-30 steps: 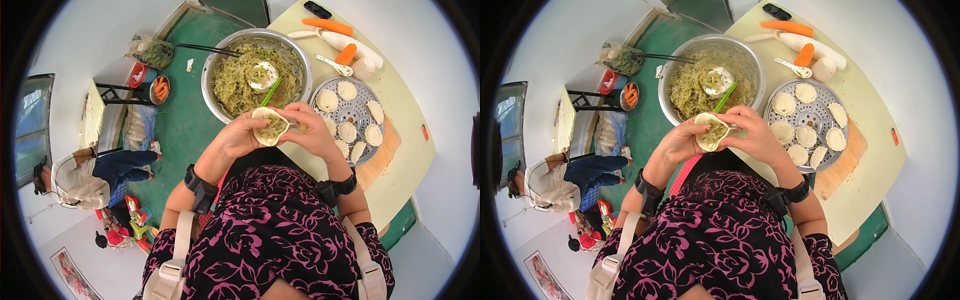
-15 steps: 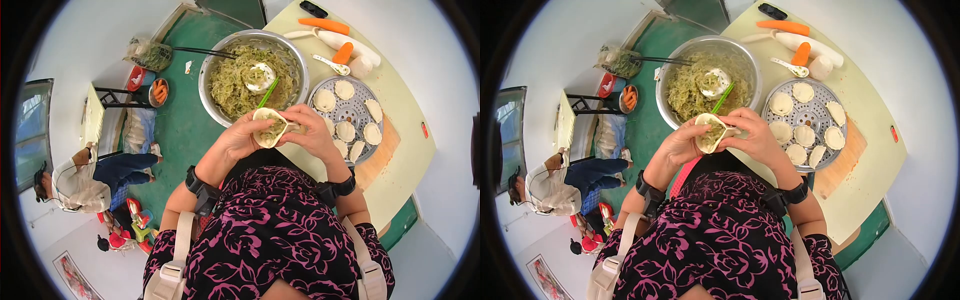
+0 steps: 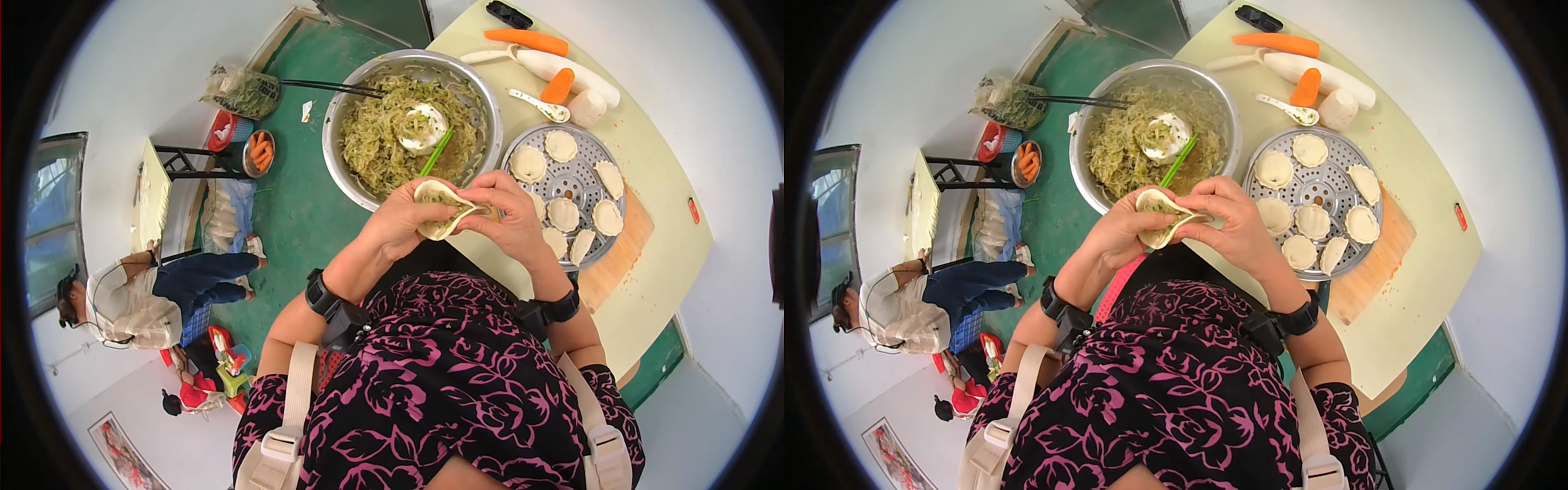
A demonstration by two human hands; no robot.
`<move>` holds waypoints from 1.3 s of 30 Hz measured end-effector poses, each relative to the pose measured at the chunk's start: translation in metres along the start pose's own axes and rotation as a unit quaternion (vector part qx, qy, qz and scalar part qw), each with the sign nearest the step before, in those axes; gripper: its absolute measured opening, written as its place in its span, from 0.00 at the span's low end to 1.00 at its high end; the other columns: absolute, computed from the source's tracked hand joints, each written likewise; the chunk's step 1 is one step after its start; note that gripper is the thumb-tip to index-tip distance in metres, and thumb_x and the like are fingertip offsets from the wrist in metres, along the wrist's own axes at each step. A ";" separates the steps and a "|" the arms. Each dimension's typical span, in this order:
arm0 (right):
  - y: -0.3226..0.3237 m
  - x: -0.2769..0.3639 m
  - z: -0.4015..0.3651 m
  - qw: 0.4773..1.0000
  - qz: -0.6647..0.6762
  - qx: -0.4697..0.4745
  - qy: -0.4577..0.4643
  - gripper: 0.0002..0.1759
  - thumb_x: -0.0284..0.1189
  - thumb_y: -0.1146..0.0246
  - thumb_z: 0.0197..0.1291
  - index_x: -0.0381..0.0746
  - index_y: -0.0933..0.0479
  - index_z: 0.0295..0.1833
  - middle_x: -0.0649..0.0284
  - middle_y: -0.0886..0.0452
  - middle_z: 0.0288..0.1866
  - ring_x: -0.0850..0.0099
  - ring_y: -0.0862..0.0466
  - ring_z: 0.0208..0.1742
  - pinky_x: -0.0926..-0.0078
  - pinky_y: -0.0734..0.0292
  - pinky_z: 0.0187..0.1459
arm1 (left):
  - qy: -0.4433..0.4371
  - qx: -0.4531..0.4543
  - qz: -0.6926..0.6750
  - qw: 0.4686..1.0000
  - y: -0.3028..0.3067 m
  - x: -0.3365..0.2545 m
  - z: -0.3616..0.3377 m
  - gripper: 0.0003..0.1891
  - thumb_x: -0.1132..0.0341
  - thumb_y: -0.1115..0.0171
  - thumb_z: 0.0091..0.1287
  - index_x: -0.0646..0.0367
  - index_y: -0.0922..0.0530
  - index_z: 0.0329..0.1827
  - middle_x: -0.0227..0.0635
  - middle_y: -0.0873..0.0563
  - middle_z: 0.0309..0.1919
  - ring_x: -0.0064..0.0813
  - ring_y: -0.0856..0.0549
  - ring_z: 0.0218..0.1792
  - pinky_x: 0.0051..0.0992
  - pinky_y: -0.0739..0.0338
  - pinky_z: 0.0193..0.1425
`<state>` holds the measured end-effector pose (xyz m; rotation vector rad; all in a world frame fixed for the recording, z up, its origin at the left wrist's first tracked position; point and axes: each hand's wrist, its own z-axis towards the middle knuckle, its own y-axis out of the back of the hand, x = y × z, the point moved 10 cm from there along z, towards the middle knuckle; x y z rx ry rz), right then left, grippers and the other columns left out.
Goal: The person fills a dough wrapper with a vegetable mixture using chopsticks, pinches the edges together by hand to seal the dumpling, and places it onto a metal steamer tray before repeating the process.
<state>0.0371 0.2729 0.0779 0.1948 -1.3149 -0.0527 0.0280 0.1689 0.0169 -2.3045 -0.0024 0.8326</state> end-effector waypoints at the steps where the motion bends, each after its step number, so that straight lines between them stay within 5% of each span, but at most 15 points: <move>1: 0.000 -0.001 -0.001 1.000 0.000 -0.003 -0.003 0.20 0.27 0.30 0.39 0.38 0.22 0.43 0.64 0.27 0.36 0.72 0.27 0.39 0.78 0.31 0.40 | 0.006 -0.003 -0.015 1.000 0.000 0.002 0.000 0.11 0.81 0.42 0.52 0.63 0.26 0.39 0.37 0.20 0.35 0.27 0.19 0.35 0.26 0.20 0.40; 8: 0.006 0.000 -0.001 0.999 -0.008 -0.042 0.001 0.13 0.25 0.31 0.40 0.37 0.21 0.36 0.64 0.25 0.33 0.72 0.25 0.36 0.78 0.29 0.36 | 0.021 0.011 -0.024 0.999 -0.006 -0.001 -0.002 0.12 0.82 0.41 0.52 0.63 0.26 0.39 0.38 0.21 0.37 0.28 0.19 0.36 0.29 0.20 0.42; 17: 0.010 -0.014 -0.011 0.995 0.022 -0.096 -0.034 0.11 0.22 0.33 0.42 0.36 0.22 0.36 0.65 0.25 0.35 0.73 0.24 0.37 0.79 0.28 0.38 | 0.053 0.089 -0.108 0.989 -0.021 -0.009 -0.009 0.18 0.74 0.49 0.60 0.63 0.32 0.54 0.44 0.25 0.49 0.35 0.21 0.46 0.37 0.23 0.51; 25: -0.005 -0.009 -0.006 0.999 -0.003 0.007 -0.054 0.25 0.27 0.30 0.39 0.38 0.25 0.48 0.63 0.28 0.44 0.70 0.28 0.48 0.75 0.33 0.49 | 0.019 0.039 -0.030 0.999 -0.002 -0.007 -0.004 0.15 0.78 0.51 0.58 0.65 0.28 0.49 0.41 0.22 0.44 0.32 0.20 0.43 0.32 0.22 0.47; 39: -0.003 -0.002 -0.005 0.997 -0.069 -0.026 0.008 0.19 0.30 0.29 0.37 0.36 0.23 0.38 0.63 0.26 0.35 0.68 0.24 0.37 0.76 0.29 0.38 | 0.068 0.054 -0.106 0.991 -0.006 0.008 -0.006 0.14 0.78 0.51 0.57 0.63 0.27 0.46 0.43 0.22 0.42 0.36 0.19 0.40 0.39 0.21 0.46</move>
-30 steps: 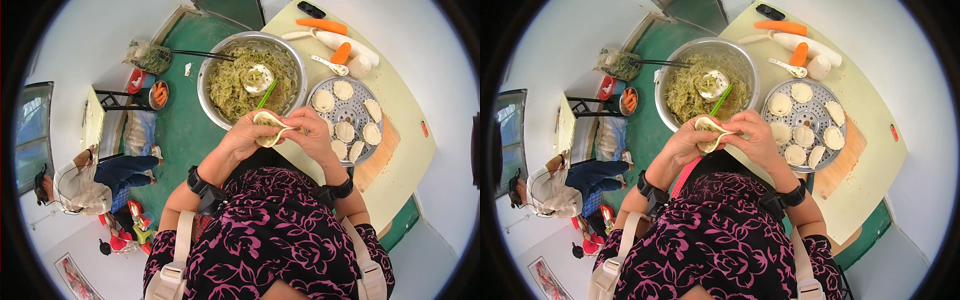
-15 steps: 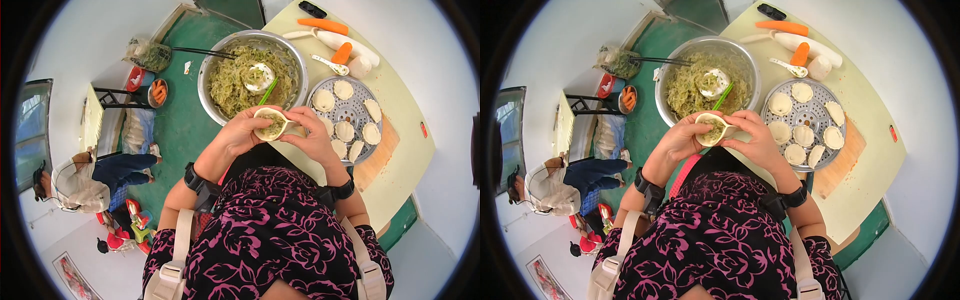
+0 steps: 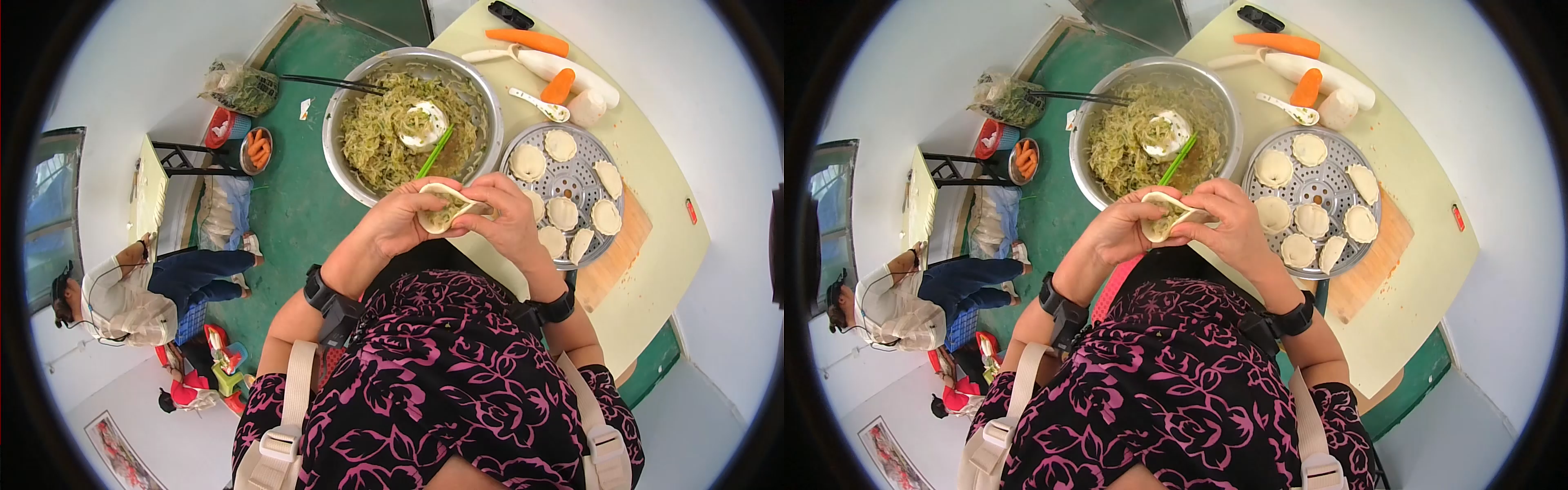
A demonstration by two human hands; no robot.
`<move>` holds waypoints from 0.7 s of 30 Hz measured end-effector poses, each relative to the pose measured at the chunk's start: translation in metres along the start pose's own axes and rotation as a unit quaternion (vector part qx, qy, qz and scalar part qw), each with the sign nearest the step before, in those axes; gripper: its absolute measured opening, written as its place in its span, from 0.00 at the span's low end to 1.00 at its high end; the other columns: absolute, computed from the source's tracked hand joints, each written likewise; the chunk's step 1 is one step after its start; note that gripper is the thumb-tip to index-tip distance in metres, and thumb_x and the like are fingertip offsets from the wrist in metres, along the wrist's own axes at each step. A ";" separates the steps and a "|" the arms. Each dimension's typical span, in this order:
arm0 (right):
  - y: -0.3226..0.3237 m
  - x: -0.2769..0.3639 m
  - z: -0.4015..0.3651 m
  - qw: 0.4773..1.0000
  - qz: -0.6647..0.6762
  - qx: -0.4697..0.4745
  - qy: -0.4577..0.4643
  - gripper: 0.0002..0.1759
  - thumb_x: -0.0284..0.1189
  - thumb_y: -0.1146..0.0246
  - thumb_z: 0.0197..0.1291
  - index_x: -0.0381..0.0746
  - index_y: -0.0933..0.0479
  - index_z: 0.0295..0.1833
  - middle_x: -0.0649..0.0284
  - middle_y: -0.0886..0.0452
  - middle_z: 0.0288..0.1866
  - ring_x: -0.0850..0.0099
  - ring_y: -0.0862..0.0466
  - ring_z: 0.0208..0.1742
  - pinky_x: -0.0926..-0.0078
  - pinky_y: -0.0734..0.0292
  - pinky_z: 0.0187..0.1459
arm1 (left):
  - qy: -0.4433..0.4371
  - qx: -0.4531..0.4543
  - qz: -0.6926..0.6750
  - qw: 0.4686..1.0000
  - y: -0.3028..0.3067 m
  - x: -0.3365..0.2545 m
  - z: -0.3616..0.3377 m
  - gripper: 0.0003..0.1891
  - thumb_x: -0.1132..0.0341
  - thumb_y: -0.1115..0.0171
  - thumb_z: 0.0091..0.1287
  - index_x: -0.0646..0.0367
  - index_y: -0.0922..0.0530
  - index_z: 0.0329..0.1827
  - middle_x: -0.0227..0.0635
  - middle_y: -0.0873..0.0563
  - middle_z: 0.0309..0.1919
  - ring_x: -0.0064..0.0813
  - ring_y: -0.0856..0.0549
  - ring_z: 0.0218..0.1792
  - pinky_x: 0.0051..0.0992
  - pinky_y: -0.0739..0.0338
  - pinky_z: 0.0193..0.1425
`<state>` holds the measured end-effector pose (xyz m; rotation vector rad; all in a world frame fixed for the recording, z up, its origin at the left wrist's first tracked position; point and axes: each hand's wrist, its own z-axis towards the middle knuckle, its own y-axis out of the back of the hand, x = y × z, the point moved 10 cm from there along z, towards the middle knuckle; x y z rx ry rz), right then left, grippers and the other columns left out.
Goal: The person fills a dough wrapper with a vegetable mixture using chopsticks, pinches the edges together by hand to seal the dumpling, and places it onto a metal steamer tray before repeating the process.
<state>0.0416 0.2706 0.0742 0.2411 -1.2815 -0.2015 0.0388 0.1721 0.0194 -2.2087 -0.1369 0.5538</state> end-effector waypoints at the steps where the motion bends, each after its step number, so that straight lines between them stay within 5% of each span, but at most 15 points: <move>1: 0.001 0.001 0.000 1.000 -0.001 -0.007 0.007 0.19 0.30 0.29 0.37 0.35 0.23 0.38 0.63 0.26 0.35 0.69 0.24 0.37 0.76 0.29 0.37 | 0.004 0.008 -0.019 1.000 -0.003 0.000 -0.001 0.14 0.78 0.51 0.57 0.63 0.28 0.47 0.43 0.22 0.43 0.36 0.19 0.40 0.39 0.21 0.46; 11: 0.008 0.006 -0.001 0.999 0.025 -0.016 0.020 0.19 0.29 0.29 0.37 0.35 0.23 0.38 0.63 0.26 0.34 0.71 0.24 0.34 0.79 0.29 0.34 | -0.040 -0.030 0.101 0.994 -0.001 -0.006 0.005 0.15 0.81 0.44 0.53 0.62 0.26 0.45 0.37 0.21 0.40 0.28 0.19 0.38 0.27 0.20 0.43; 21: 0.004 0.002 0.000 0.999 0.035 0.037 0.001 0.16 0.26 0.32 0.43 0.36 0.22 0.41 0.63 0.27 0.37 0.71 0.25 0.36 0.79 0.29 0.36 | -0.033 -0.044 0.082 0.995 0.004 -0.004 0.007 0.16 0.80 0.47 0.55 0.63 0.28 0.48 0.40 0.21 0.43 0.31 0.19 0.41 0.30 0.21 0.45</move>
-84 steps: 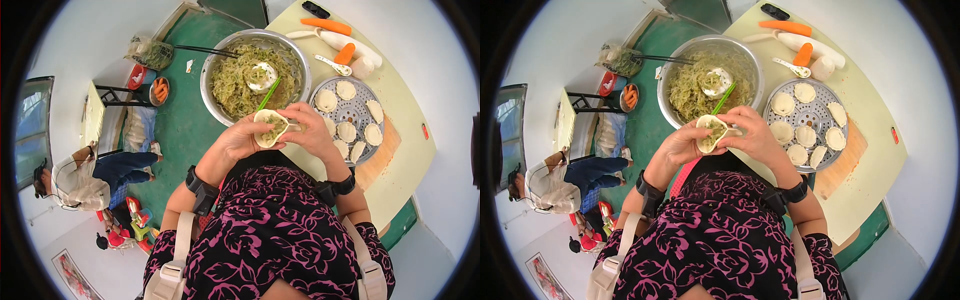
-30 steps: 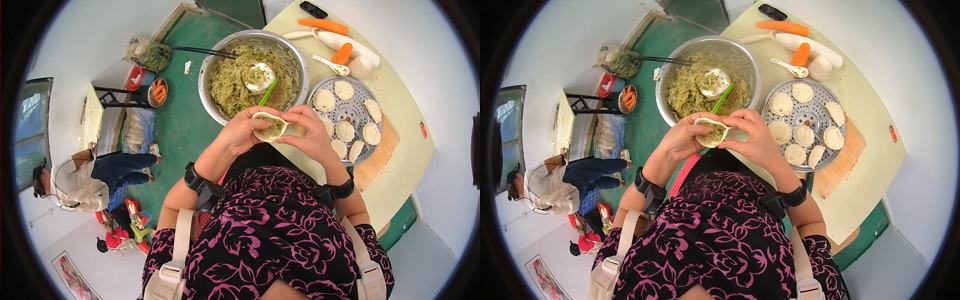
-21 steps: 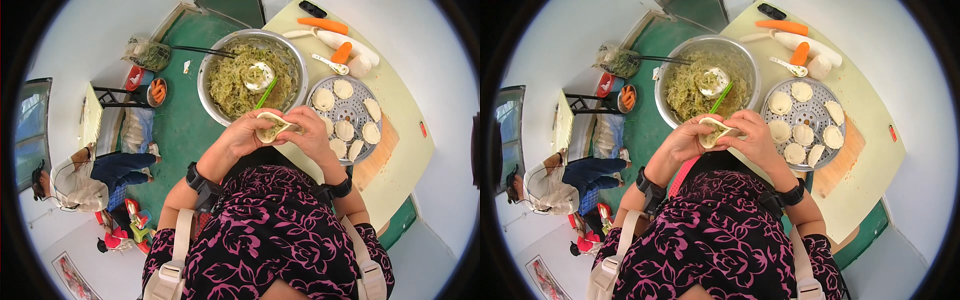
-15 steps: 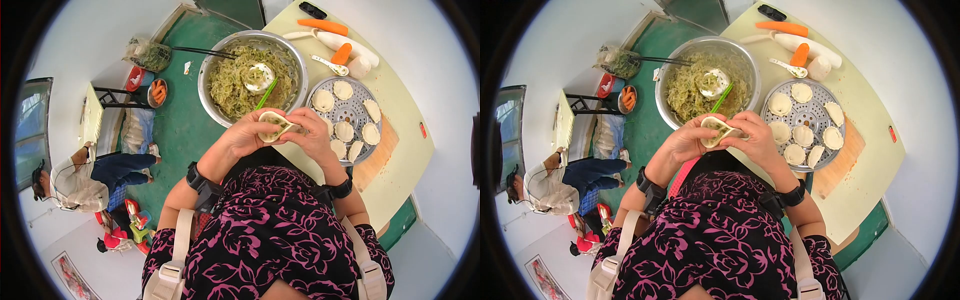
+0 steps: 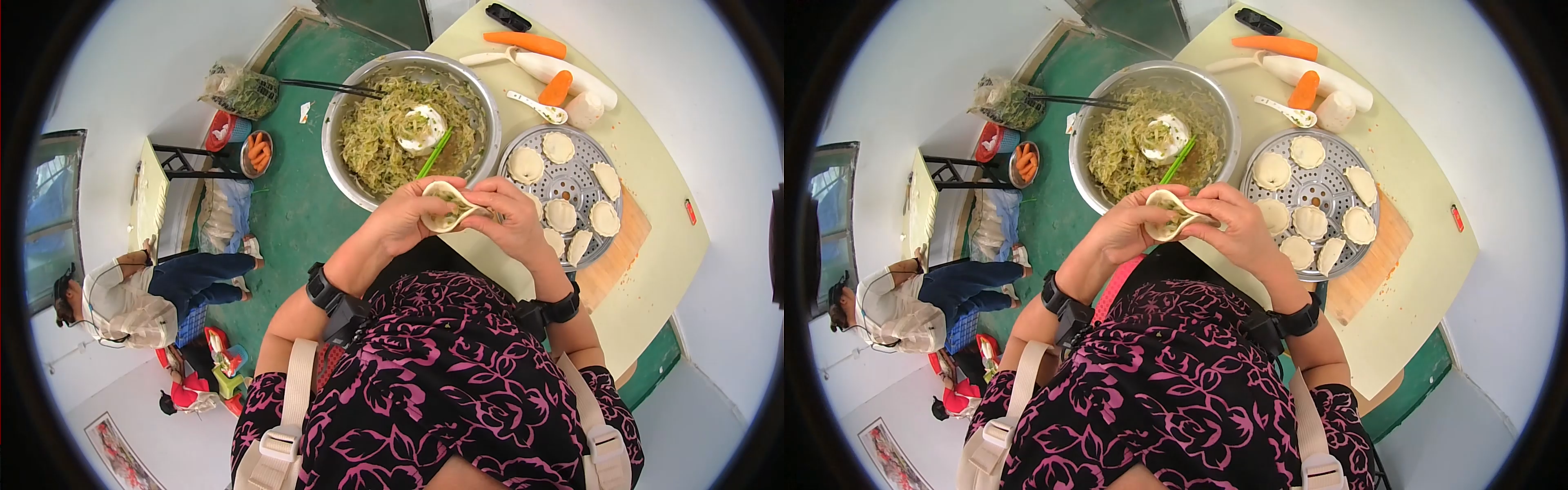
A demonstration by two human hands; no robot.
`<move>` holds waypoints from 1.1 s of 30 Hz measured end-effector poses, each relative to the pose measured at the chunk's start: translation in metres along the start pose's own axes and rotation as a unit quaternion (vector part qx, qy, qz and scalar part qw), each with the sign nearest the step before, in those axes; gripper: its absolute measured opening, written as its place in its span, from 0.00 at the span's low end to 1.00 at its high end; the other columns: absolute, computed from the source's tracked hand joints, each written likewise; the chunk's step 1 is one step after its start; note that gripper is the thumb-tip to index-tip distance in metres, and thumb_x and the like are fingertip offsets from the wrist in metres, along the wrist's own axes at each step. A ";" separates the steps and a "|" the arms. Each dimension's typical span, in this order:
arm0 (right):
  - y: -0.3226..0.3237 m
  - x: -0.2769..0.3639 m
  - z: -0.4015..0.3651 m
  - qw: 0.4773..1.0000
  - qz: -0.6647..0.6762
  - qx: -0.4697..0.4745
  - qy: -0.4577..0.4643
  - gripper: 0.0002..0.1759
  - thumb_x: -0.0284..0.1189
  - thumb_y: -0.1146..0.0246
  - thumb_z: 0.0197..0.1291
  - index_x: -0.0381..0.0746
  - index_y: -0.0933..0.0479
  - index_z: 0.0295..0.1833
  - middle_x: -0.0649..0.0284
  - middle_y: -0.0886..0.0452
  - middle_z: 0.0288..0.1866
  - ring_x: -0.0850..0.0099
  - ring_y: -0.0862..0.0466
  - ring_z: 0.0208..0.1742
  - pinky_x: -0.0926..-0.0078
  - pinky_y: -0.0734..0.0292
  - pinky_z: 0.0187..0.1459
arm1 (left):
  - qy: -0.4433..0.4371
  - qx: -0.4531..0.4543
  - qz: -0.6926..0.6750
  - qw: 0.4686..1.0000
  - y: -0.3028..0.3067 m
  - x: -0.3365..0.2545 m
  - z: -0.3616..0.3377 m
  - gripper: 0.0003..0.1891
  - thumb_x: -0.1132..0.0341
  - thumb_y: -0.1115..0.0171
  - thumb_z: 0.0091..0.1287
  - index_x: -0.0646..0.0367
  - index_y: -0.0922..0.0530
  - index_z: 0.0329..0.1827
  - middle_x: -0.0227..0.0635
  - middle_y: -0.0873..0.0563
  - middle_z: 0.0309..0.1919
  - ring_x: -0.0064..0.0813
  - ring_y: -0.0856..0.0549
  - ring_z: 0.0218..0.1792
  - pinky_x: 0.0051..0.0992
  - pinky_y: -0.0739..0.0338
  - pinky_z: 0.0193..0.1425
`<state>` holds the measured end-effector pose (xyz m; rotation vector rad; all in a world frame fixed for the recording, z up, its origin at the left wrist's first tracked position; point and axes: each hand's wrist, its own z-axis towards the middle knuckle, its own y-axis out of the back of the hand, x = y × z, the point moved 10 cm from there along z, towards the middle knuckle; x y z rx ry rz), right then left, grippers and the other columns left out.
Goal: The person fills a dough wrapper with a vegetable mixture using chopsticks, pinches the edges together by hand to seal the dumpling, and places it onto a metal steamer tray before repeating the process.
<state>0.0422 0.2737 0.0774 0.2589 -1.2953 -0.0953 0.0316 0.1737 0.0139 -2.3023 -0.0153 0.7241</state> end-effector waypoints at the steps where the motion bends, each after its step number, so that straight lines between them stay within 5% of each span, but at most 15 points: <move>1: 0.000 -0.004 -0.001 1.000 0.012 -0.003 -0.016 0.15 0.25 0.33 0.44 0.36 0.22 0.41 0.63 0.27 0.37 0.71 0.25 0.36 0.78 0.29 0.37 | 0.007 0.019 -0.017 1.000 -0.003 0.000 0.000 0.16 0.79 0.47 0.55 0.64 0.28 0.49 0.40 0.21 0.44 0.32 0.19 0.42 0.31 0.21 0.46; 5: 0.003 -0.009 -0.003 0.999 0.027 -0.026 -0.034 0.14 0.24 0.34 0.44 0.37 0.22 0.40 0.64 0.26 0.37 0.71 0.25 0.38 0.78 0.29 0.39 | 0.036 0.063 -0.063 0.995 -0.012 -0.002 -0.001 0.15 0.76 0.48 0.58 0.65 0.29 0.49 0.43 0.22 0.45 0.35 0.19 0.43 0.35 0.21 0.48; 13: 0.008 -0.007 -0.001 0.997 -0.020 -0.068 -0.013 0.10 0.24 0.33 0.42 0.38 0.20 0.35 0.66 0.25 0.33 0.71 0.26 0.37 0.78 0.30 0.37 | -0.004 0.015 0.022 1.000 -0.001 -0.001 0.004 0.14 0.77 0.47 0.57 0.67 0.28 0.48 0.44 0.21 0.43 0.34 0.18 0.40 0.33 0.20 0.45; 19: 0.006 -0.030 -0.010 0.984 0.076 -0.104 -0.121 0.07 0.22 0.34 0.43 0.36 0.21 0.32 0.66 0.24 0.32 0.74 0.25 0.36 0.80 0.30 0.36 | -0.002 -0.027 0.083 0.996 0.003 -0.001 0.006 0.16 0.78 0.48 0.56 0.67 0.27 0.49 0.44 0.21 0.43 0.34 0.19 0.41 0.29 0.20 0.45; 25: 0.008 -0.013 -0.002 0.988 0.074 -0.066 -0.122 0.20 0.25 0.31 0.40 0.37 0.23 0.44 0.64 0.27 0.41 0.72 0.27 0.44 0.78 0.31 0.44 | 0.018 0.009 0.026 0.999 -0.003 -0.001 0.006 0.19 0.78 0.51 0.57 0.66 0.30 0.53 0.43 0.22 0.45 0.32 0.20 0.44 0.29 0.21 0.47; 28: 0.000 -0.006 0.001 0.999 -0.019 -0.014 -0.046 0.25 0.27 0.31 0.40 0.38 0.25 0.49 0.63 0.28 0.45 0.70 0.28 0.46 0.75 0.32 0.47 | 0.004 0.005 0.030 1.000 -0.004 -0.003 0.004 0.19 0.77 0.52 0.58 0.65 0.32 0.55 0.43 0.23 0.47 0.32 0.20 0.45 0.30 0.22 0.48; 33: -0.005 -0.014 0.000 0.996 -0.006 0.007 -0.085 0.24 0.30 0.31 0.40 0.37 0.25 0.47 0.61 0.28 0.43 0.68 0.27 0.46 0.75 0.33 0.47 | 0.016 0.012 -0.001 1.000 -0.005 0.000 0.005 0.17 0.77 0.51 0.57 0.64 0.30 0.52 0.40 0.22 0.43 0.30 0.20 0.42 0.29 0.21 0.46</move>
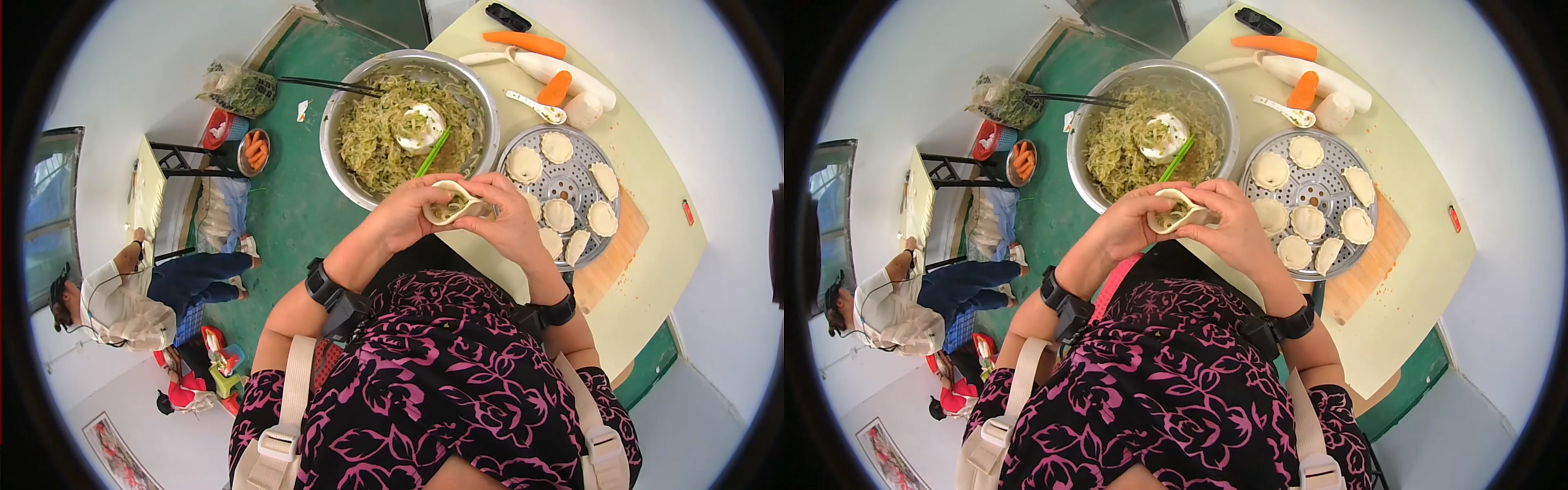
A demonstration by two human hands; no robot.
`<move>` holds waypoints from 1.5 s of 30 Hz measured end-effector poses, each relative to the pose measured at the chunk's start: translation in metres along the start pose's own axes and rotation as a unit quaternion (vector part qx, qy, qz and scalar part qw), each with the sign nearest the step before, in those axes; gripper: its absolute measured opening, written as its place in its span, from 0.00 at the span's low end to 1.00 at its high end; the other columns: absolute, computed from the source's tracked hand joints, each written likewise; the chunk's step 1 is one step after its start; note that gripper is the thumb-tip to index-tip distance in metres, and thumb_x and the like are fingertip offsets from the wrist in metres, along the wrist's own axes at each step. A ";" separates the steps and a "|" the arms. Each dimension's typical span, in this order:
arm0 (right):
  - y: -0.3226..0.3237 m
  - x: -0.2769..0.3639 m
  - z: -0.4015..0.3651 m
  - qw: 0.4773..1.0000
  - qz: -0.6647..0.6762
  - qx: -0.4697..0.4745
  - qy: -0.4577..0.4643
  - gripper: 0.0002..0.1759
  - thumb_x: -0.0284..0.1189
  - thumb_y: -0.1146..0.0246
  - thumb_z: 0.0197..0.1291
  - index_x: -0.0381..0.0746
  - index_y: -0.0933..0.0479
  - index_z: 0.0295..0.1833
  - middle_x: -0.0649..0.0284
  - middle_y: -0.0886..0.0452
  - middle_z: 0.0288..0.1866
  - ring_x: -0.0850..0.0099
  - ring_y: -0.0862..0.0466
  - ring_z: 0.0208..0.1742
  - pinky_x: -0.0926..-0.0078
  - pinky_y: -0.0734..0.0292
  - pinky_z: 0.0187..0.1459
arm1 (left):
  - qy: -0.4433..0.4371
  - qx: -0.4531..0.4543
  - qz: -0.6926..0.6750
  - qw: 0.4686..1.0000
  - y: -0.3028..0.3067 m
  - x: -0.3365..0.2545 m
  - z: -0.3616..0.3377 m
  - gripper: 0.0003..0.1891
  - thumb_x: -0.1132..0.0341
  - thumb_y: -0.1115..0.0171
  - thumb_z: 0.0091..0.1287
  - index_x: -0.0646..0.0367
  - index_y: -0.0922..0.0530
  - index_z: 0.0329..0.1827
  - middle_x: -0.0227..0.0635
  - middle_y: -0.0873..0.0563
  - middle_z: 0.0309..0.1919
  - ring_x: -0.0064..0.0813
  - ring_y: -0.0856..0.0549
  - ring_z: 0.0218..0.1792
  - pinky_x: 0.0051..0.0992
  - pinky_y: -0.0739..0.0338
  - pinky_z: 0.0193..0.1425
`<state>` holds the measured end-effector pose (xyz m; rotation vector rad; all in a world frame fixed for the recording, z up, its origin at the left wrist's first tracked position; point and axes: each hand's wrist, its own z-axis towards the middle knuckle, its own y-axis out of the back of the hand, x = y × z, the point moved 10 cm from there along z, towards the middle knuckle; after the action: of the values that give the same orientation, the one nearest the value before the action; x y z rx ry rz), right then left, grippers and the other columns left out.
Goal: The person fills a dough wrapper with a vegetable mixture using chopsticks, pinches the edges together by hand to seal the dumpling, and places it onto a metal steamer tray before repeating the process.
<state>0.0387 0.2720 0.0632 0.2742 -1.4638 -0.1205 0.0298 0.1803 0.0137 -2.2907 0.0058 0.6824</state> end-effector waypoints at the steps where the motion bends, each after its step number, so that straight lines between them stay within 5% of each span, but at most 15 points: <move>1: 0.000 -0.002 -0.001 1.000 0.016 -0.002 -0.015 0.24 0.30 0.31 0.40 0.37 0.25 0.47 0.61 0.27 0.42 0.68 0.27 0.46 0.75 0.33 0.46 | 0.006 0.009 -0.004 1.000 -0.001 0.000 0.000 0.17 0.77 0.50 0.57 0.64 0.30 0.51 0.39 0.22 0.43 0.29 0.20 0.42 0.29 0.21 0.46; 14: 0.002 -0.002 -0.004 1.000 0.021 -0.021 0.000 0.17 0.28 0.33 0.42 0.37 0.22 0.42 0.62 0.26 0.38 0.69 0.26 0.42 0.76 0.32 0.43 | -0.015 -0.039 0.114 0.993 0.007 0.004 0.004 0.18 0.79 0.46 0.53 0.67 0.28 0.50 0.40 0.20 0.41 0.26 0.19 0.38 0.25 0.21 0.43; 19: 0.008 -0.001 -0.006 0.996 -0.034 -0.063 0.046 0.11 0.25 0.34 0.44 0.38 0.20 0.37 0.64 0.24 0.34 0.71 0.25 0.39 0.76 0.31 0.40 | 0.023 0.026 0.012 0.999 -0.001 0.007 0.002 0.20 0.75 0.52 0.57 0.70 0.33 0.54 0.45 0.23 0.46 0.33 0.20 0.44 0.31 0.23 0.50; 22: 0.011 -0.019 -0.011 0.995 0.036 -0.084 -0.036 0.10 0.25 0.34 0.43 0.39 0.19 0.35 0.64 0.23 0.33 0.71 0.25 0.39 0.75 0.32 0.40 | 0.040 0.070 -0.054 0.995 -0.008 0.005 -0.001 0.21 0.74 0.56 0.59 0.72 0.37 0.57 0.47 0.26 0.50 0.36 0.22 0.49 0.35 0.25 0.54; 26: 0.016 -0.004 -0.011 0.992 -0.048 -0.115 0.022 0.13 0.27 0.33 0.42 0.38 0.20 0.38 0.63 0.24 0.39 0.70 0.26 0.41 0.74 0.32 0.42 | 0.029 0.055 -0.034 0.997 -0.006 0.002 -0.001 0.21 0.75 0.58 0.60 0.72 0.38 0.58 0.48 0.28 0.52 0.36 0.25 0.52 0.37 0.28 0.56; 31: 0.008 0.014 -0.004 0.989 -0.085 -0.091 0.079 0.18 0.29 0.32 0.41 0.38 0.22 0.42 0.62 0.26 0.44 0.68 0.27 0.46 0.73 0.32 0.45 | 0.004 0.043 -0.017 0.999 -0.013 -0.005 -0.004 0.21 0.75 0.59 0.60 0.71 0.37 0.58 0.45 0.26 0.50 0.32 0.22 0.48 0.33 0.27 0.55; 40: 0.005 0.000 -0.004 0.996 0.018 -0.076 0.033 0.17 0.26 0.33 0.41 0.37 0.22 0.41 0.63 0.25 0.41 0.68 0.26 0.43 0.74 0.31 0.45 | 0.010 0.031 0.011 0.999 -0.010 -0.001 -0.005 0.18 0.78 0.54 0.59 0.69 0.32 0.54 0.40 0.23 0.44 0.26 0.20 0.42 0.28 0.25 0.52; 45: 0.007 0.006 -0.006 0.992 -0.064 -0.083 0.066 0.12 0.26 0.34 0.42 0.38 0.21 0.36 0.65 0.23 0.33 0.70 0.25 0.38 0.74 0.34 0.42 | 0.019 -0.002 0.030 0.999 -0.002 0.007 -0.001 0.18 0.77 0.54 0.59 0.69 0.32 0.54 0.40 0.22 0.44 0.26 0.19 0.42 0.27 0.23 0.50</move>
<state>0.0447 0.2777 0.0697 0.2358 -1.2964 -0.3206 0.0366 0.1823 0.0122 -2.3143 0.0921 0.6693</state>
